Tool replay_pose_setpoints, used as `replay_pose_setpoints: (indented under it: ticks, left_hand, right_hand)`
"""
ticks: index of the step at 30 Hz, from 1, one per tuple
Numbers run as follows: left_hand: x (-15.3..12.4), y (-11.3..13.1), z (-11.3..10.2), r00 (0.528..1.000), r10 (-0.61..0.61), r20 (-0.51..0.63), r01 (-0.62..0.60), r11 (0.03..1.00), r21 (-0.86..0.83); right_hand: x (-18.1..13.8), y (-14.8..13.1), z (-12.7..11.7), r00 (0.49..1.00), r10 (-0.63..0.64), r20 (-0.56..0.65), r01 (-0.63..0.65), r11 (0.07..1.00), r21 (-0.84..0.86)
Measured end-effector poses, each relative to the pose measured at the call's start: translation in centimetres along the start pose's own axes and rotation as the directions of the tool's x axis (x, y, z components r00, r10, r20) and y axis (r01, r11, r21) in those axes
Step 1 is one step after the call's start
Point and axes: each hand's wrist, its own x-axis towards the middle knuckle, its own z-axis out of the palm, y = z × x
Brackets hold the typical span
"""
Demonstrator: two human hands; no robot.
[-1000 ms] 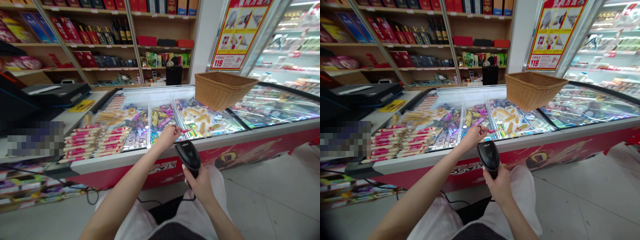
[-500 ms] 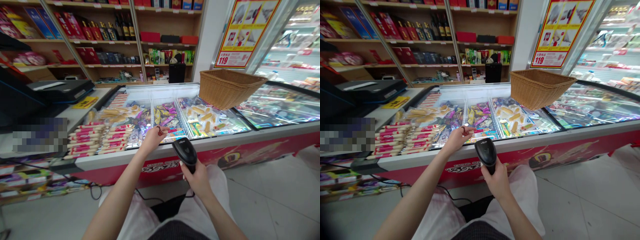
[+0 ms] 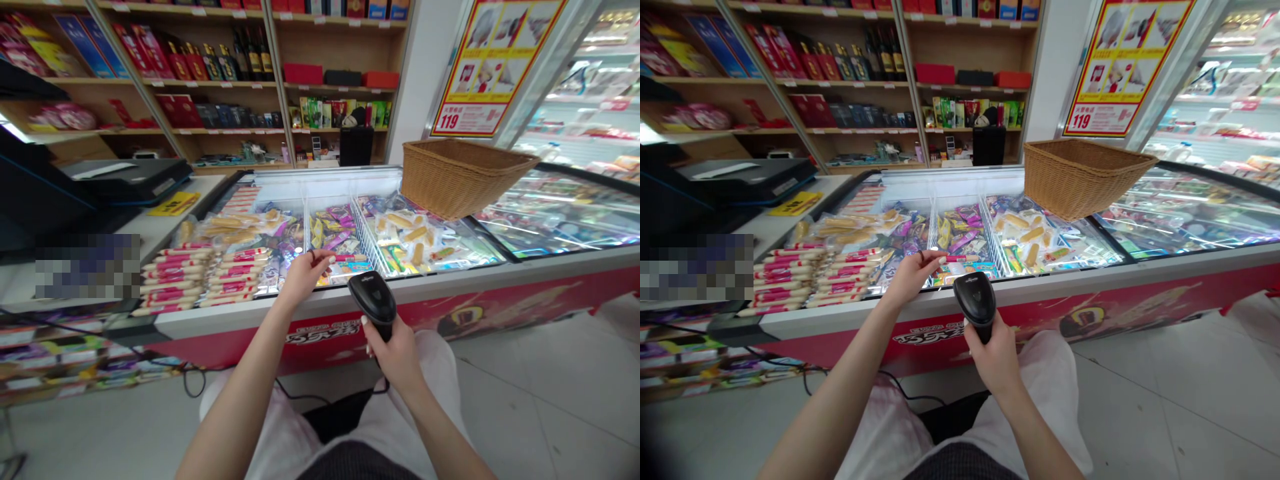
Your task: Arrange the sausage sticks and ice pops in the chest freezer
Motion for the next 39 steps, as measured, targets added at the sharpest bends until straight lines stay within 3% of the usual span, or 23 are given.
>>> replay_pose_setpoints:
  ticks: [15, 19, 22, 24, 26, 29, 33, 39]
  left_hand:
    - [-0.5, 0.8, -0.4, 0.996, 0.063, -0.066, -0.056, 0.992, 0.115]
    - [-1.6, 0.4, -3.5, 0.983, 0.127, -0.133, -0.095, 0.971, 0.220]
    - [-2.9, -0.7, -7.9, 0.960, 0.158, -0.233, -0.075, 0.941, 0.329]
    - [-3.6, -1.8, -11.2, 0.927, 0.232, -0.295, -0.053, 0.860, 0.508]
    - [-4.1, -3.0, -14.1, 0.915, 0.292, -0.278, -0.043, 0.756, 0.653]
    - [-4.5, -4.3, -17.0, 0.934, 0.300, -0.195, -0.048, 0.645, 0.763]
    - [-4.8, -5.2, -18.1, 0.954, 0.252, -0.161, 0.001, 0.535, 0.845]
    - [-3.6, -5.2, -16.6, 0.934, 0.301, -0.190, -0.004, 0.543, 0.840]
  right_hand:
    - [-1.0, -0.7, -0.4, 0.998, 0.051, 0.021, -0.052, 0.996, 0.066]
    - [-1.4, -0.4, -0.6, 0.998, 0.044, 0.036, -0.046, 0.997, 0.059]
    - [-1.7, -0.1, -0.4, 0.998, 0.051, 0.043, -0.053, 0.997, 0.063]
    - [-1.8, -0.1, -0.2, 0.998, 0.051, 0.045, -0.054, 0.996, 0.068]
    - [-1.8, 0.0, 0.0, 0.998, 0.046, 0.053, -0.050, 0.997, 0.065]
    - [-1.9, 0.0, 0.3, 0.997, 0.038, 0.069, -0.042, 0.997, 0.058]
    - [-1.9, 0.1, 0.3, 0.996, 0.042, 0.073, -0.048, 0.996, 0.076]
    - [-1.8, 0.1, -0.1, 0.997, 0.040, 0.061, -0.046, 0.995, 0.090]
